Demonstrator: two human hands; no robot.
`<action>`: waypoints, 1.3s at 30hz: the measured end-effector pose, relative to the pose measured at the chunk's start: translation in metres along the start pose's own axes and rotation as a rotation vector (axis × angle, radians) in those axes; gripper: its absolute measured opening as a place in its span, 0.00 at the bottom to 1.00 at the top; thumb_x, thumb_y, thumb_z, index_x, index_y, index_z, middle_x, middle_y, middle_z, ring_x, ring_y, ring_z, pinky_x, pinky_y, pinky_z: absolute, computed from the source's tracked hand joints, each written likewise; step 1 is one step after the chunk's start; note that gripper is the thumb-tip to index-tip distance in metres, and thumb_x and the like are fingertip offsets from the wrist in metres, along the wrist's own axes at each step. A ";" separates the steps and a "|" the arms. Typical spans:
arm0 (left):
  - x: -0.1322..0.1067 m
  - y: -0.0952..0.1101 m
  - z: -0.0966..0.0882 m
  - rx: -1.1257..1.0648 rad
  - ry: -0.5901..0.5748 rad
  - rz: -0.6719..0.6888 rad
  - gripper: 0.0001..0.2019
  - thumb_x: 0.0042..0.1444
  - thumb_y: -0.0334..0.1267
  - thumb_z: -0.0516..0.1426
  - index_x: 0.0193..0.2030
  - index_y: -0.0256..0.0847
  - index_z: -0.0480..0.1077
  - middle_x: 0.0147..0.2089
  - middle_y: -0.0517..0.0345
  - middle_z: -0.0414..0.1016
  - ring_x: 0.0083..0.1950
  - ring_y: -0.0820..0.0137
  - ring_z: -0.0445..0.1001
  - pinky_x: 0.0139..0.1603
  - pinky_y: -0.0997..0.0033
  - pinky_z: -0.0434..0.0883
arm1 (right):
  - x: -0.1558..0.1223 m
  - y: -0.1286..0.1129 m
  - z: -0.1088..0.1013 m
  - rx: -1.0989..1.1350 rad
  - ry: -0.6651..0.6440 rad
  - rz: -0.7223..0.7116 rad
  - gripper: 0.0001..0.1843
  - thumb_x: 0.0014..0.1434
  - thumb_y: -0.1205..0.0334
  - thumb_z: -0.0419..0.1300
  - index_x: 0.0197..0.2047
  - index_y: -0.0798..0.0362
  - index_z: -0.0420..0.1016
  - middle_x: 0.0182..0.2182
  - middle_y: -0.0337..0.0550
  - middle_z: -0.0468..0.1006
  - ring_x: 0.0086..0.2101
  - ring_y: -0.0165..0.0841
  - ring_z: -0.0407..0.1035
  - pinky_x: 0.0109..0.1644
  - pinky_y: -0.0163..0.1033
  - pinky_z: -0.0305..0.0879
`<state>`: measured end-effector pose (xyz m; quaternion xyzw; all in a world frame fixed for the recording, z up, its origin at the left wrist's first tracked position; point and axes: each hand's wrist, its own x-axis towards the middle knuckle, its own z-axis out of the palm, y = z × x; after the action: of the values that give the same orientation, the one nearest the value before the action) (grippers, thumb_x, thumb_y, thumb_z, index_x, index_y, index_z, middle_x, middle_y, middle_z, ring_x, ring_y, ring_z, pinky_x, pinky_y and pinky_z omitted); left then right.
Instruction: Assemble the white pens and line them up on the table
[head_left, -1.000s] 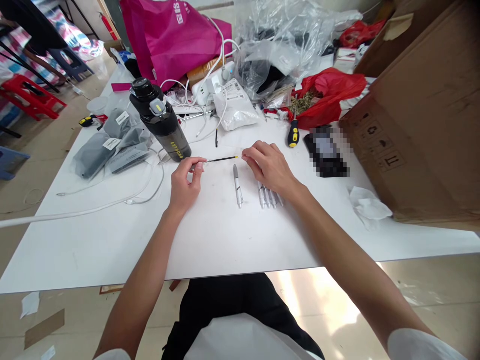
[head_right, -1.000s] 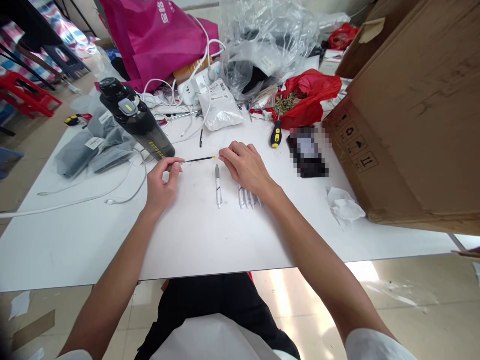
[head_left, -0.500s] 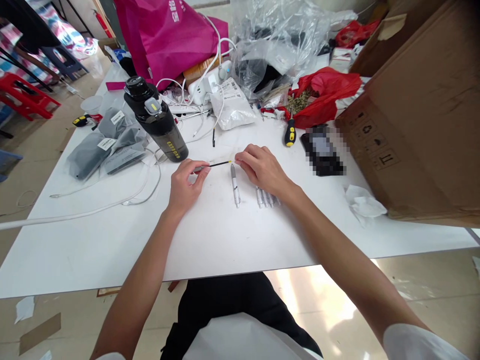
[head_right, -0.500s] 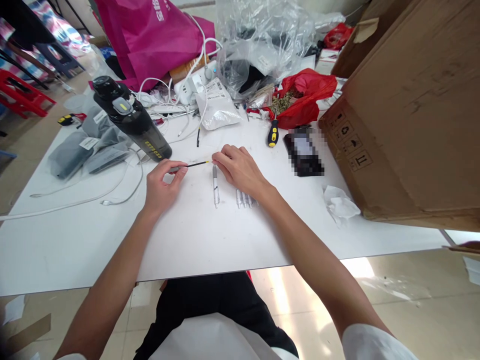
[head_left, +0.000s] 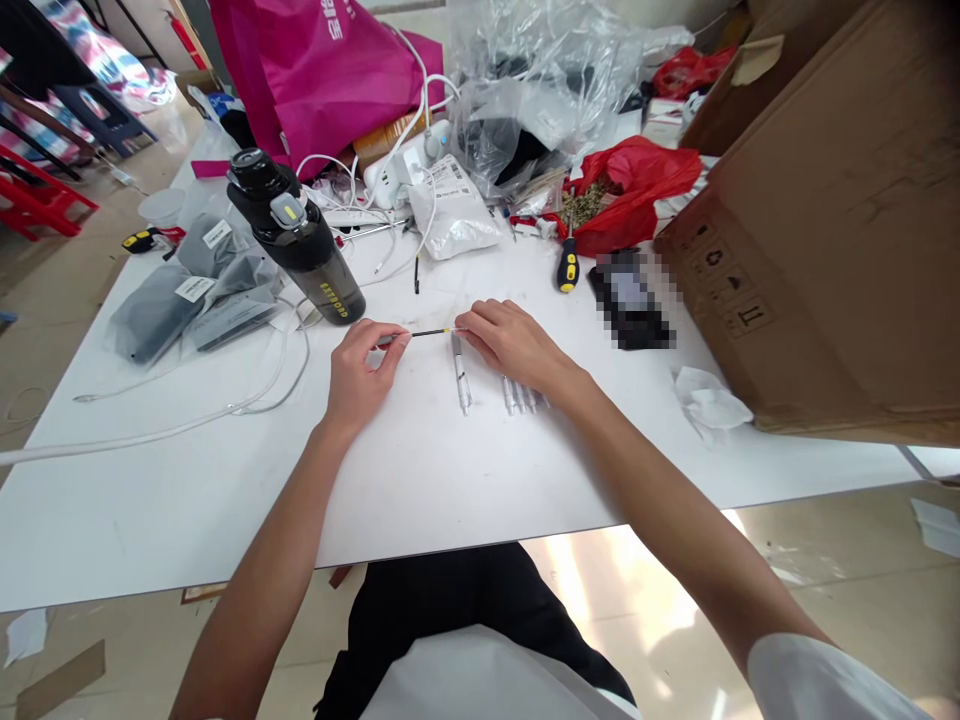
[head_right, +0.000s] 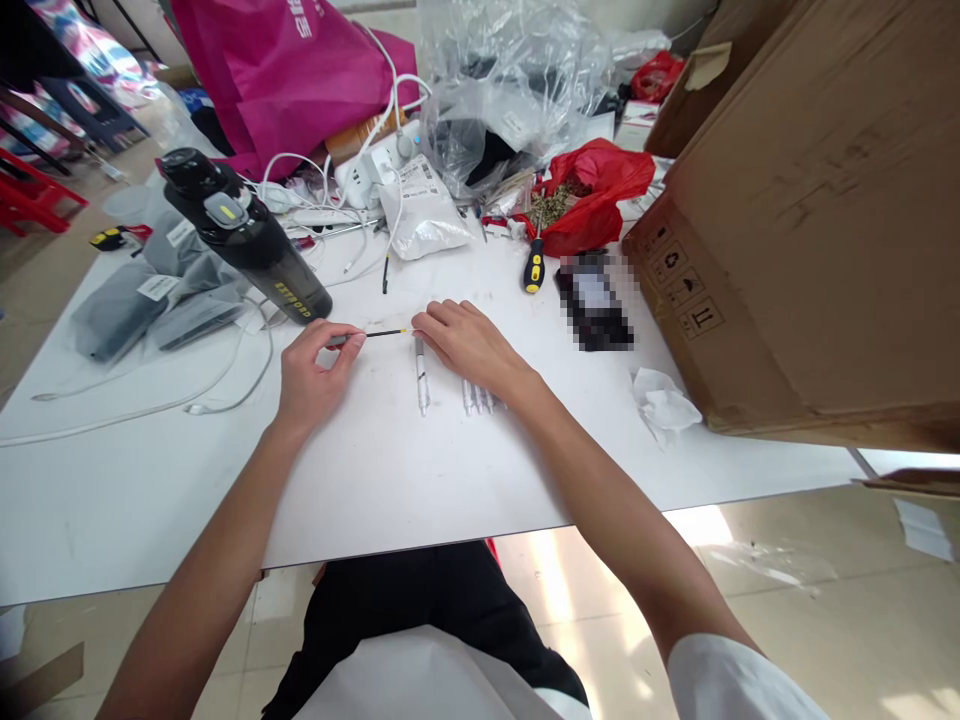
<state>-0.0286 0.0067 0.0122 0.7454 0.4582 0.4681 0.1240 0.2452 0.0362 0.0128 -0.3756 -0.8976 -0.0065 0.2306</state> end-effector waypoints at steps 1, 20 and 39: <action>0.000 0.000 0.000 0.002 -0.002 -0.004 0.11 0.77 0.47 0.62 0.46 0.44 0.81 0.43 0.54 0.83 0.45 0.65 0.78 0.49 0.61 0.76 | 0.000 0.000 0.000 0.002 -0.003 0.000 0.20 0.86 0.56 0.44 0.54 0.51 0.77 0.46 0.53 0.81 0.43 0.44 0.70 0.49 0.47 0.60; -0.002 0.003 0.003 -0.036 -0.006 -0.025 0.13 0.77 0.50 0.63 0.45 0.45 0.80 0.44 0.54 0.84 0.46 0.64 0.81 0.49 0.62 0.78 | -0.001 0.000 0.002 -0.033 -0.015 -0.014 0.20 0.86 0.57 0.45 0.54 0.51 0.78 0.44 0.52 0.81 0.42 0.44 0.70 0.47 0.47 0.60; -0.007 0.005 0.010 -0.054 -0.079 0.041 0.04 0.74 0.41 0.65 0.49 0.46 0.83 0.44 0.56 0.84 0.45 0.64 0.79 0.50 0.60 0.79 | 0.000 -0.014 0.003 -0.052 -0.063 -0.028 0.17 0.85 0.59 0.47 0.54 0.52 0.78 0.44 0.51 0.83 0.41 0.43 0.71 0.43 0.47 0.58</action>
<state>-0.0185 0.0006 0.0058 0.7688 0.4246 0.4532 0.1526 0.2343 0.0263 0.0118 -0.3691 -0.9090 -0.0212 0.1924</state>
